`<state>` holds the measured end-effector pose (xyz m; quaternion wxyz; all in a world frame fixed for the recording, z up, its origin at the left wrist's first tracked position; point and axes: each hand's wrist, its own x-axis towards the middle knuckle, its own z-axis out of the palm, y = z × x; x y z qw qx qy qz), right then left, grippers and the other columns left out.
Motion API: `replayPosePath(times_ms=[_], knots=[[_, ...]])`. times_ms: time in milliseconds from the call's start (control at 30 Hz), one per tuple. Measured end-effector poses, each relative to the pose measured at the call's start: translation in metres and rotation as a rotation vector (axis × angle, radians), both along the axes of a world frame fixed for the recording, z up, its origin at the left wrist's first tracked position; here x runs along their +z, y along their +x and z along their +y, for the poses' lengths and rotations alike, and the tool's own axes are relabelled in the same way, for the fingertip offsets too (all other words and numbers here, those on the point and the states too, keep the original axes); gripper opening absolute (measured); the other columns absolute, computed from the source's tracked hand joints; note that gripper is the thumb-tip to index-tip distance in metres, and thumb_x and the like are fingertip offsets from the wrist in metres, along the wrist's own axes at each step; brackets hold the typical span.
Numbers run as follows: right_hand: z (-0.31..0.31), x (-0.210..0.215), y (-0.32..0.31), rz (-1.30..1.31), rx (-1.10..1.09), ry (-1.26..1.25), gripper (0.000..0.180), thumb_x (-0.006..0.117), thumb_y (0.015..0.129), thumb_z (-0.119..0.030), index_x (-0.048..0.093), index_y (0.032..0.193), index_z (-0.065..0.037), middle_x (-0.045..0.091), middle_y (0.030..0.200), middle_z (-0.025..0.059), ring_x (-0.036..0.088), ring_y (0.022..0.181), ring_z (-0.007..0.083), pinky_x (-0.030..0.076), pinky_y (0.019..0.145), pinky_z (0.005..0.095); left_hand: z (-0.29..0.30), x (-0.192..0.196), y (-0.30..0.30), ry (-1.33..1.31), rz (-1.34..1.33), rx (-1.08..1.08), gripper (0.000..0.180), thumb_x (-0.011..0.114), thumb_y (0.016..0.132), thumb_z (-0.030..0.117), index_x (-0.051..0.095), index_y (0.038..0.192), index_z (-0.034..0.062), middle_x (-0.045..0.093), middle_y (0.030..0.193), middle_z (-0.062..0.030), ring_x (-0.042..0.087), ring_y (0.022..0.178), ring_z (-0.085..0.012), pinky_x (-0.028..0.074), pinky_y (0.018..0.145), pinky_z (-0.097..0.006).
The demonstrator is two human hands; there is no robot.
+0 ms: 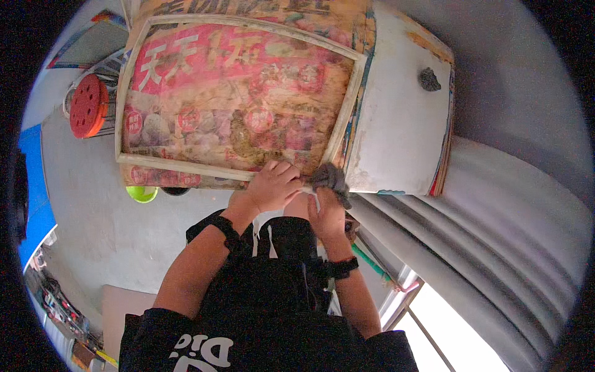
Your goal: Applying putty to the corners and edges of a plastic frame on a work surface.
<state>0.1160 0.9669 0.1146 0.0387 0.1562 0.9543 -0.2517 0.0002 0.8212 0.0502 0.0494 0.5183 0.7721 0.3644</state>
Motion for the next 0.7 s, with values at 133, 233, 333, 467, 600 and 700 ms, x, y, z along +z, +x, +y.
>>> replayPosePath(times_ms=[133, 233, 333, 467, 600, 700], knots=[[-0.01, 0.006, 0.021, 0.041, -0.147, -0.062, 0.015, 0.059, 0.092, -0.015, 0.06, 0.088, -0.001, 0.058, 0.083, 0.0191, 0.057, 0.08, 0.0417, 0.049, 0.069, 0.0437, 0.001, 0.005, 0.0, -0.018, -0.014, -0.014, 0.018, 0.068, 0.072, 0.022, 0.064, 0.087, 0.0124, 0.055, 0.099, -0.0019, 0.05, 0.104, -0.0213, 0.038, 0.088, -0.036], [-0.004, 0.002, 0.028, 0.024, -0.324, -0.203, 0.012, 0.056, 0.094, -0.01, 0.062, 0.093, 0.0, 0.063, 0.084, 0.0127, 0.061, 0.078, 0.0324, 0.05, 0.072, 0.0389, -0.001, 0.009, -0.003, -0.038, -0.064, -0.038, 0.018, 0.07, 0.072, 0.021, 0.064, 0.087, 0.0119, 0.055, 0.1, -0.0013, 0.05, 0.104, -0.022, 0.038, 0.088, -0.037], [-0.002, 0.009, 0.028, 0.388, -0.633, -0.92, 0.014, 0.052, 0.095, -0.005, 0.062, 0.102, 0.001, 0.066, 0.094, 0.0048, 0.063, 0.084, 0.0203, 0.051, 0.077, 0.0334, 0.001, 0.02, -0.009, -0.07, -0.105, -0.038, 0.025, 0.075, 0.073, 0.021, 0.064, 0.093, 0.0115, 0.055, 0.101, -0.0036, 0.051, 0.103, -0.0241, 0.04, 0.087, -0.039], [0.01, 0.021, 0.021, 0.299, -0.739, -0.745, 0.021, 0.052, 0.095, -0.003, 0.057, 0.113, 0.006, 0.064, 0.106, 0.0038, 0.059, 0.092, 0.0144, 0.047, 0.083, 0.0263, 0.005, 0.026, -0.013, -0.011, -0.252, -0.054, 0.027, 0.075, 0.073, 0.02, 0.063, 0.095, 0.0091, 0.055, 0.102, -0.0045, 0.052, 0.104, -0.0266, 0.042, 0.088, -0.042], [0.028, 0.019, 0.02, 0.178, -0.85, -0.734, 0.021, 0.062, 0.088, -0.005, 0.057, 0.104, 0.006, 0.064, 0.103, 0.0109, 0.062, 0.09, 0.0222, 0.05, 0.08, 0.0331, 0.003, 0.02, -0.015, 0.024, -0.29, -0.021, 0.022, 0.072, 0.072, 0.019, 0.062, 0.088, 0.0084, 0.055, 0.101, -0.0059, 0.052, 0.101, -0.0276, 0.043, 0.088, -0.044], [0.03, 0.016, 0.016, 0.076, -0.367, -0.073, 0.026, 0.066, 0.081, -0.007, 0.055, 0.101, 0.006, 0.057, 0.099, 0.019, 0.057, 0.092, 0.0358, 0.049, 0.081, 0.041, 0.002, 0.019, -0.015, -0.008, -0.232, -0.059, 0.022, 0.072, 0.074, 0.021, 0.062, 0.088, 0.0087, 0.055, 0.101, -0.0059, 0.051, 0.102, -0.0274, 0.042, 0.088, -0.043]])
